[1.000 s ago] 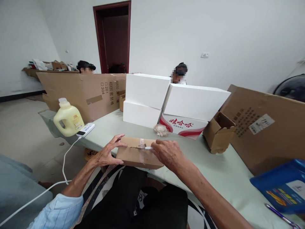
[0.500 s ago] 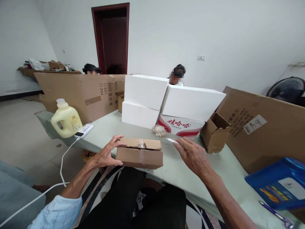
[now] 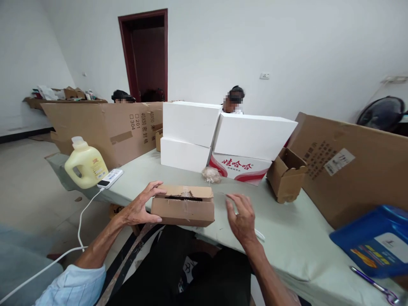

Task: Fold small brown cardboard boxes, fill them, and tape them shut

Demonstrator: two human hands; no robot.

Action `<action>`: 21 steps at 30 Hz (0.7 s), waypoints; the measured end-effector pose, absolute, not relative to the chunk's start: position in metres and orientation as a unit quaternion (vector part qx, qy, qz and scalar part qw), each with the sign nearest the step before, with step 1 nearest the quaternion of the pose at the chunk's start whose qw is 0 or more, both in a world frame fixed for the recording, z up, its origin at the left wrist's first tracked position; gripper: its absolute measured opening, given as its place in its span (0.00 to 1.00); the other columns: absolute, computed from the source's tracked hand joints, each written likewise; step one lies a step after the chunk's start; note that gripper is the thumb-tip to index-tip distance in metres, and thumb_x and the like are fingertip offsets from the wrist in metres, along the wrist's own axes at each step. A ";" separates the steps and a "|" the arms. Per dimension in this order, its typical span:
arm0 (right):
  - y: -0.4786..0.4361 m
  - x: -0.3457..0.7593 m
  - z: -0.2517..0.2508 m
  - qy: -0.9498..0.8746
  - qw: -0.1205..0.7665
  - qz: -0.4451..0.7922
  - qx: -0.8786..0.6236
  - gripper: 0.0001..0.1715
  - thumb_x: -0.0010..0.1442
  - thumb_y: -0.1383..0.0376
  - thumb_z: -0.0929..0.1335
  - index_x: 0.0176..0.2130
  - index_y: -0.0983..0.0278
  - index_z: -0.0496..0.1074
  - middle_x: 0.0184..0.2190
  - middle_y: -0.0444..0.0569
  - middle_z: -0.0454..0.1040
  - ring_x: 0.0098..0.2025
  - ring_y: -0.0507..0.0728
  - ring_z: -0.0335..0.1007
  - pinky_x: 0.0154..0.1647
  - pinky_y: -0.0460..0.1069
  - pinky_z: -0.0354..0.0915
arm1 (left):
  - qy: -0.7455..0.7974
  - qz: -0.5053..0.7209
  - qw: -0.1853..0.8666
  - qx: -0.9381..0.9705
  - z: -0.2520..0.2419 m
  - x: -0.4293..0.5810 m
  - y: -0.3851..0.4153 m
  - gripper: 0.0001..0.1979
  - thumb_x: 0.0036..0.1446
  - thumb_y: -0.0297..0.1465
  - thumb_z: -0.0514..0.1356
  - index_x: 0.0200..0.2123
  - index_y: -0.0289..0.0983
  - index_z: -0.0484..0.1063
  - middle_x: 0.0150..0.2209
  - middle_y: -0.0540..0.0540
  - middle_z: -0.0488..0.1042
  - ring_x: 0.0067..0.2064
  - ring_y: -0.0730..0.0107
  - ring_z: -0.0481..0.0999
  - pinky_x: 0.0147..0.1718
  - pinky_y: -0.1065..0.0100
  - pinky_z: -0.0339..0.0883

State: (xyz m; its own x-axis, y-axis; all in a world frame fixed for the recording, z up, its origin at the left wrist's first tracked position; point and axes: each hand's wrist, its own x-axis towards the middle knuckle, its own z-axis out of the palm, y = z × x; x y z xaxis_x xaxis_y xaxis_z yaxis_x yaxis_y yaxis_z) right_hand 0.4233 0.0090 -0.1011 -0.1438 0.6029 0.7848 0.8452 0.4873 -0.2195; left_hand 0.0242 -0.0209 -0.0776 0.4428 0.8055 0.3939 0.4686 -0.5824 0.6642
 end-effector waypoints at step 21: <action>-0.008 0.339 -0.056 -0.854 0.351 -0.068 -0.379 0.12 0.75 0.64 0.65 0.38 0.60 0.74 0.36 0.49 0.75 0.41 0.60 0.65 0.43 0.55 0.57 | 0.423 0.274 0.062 0.862 -0.032 0.090 -0.022 0.11 0.64 0.32 0.66 0.49 0.42 0.79 0.51 0.43 0.77 0.54 0.54 0.73 0.54 0.53 0.64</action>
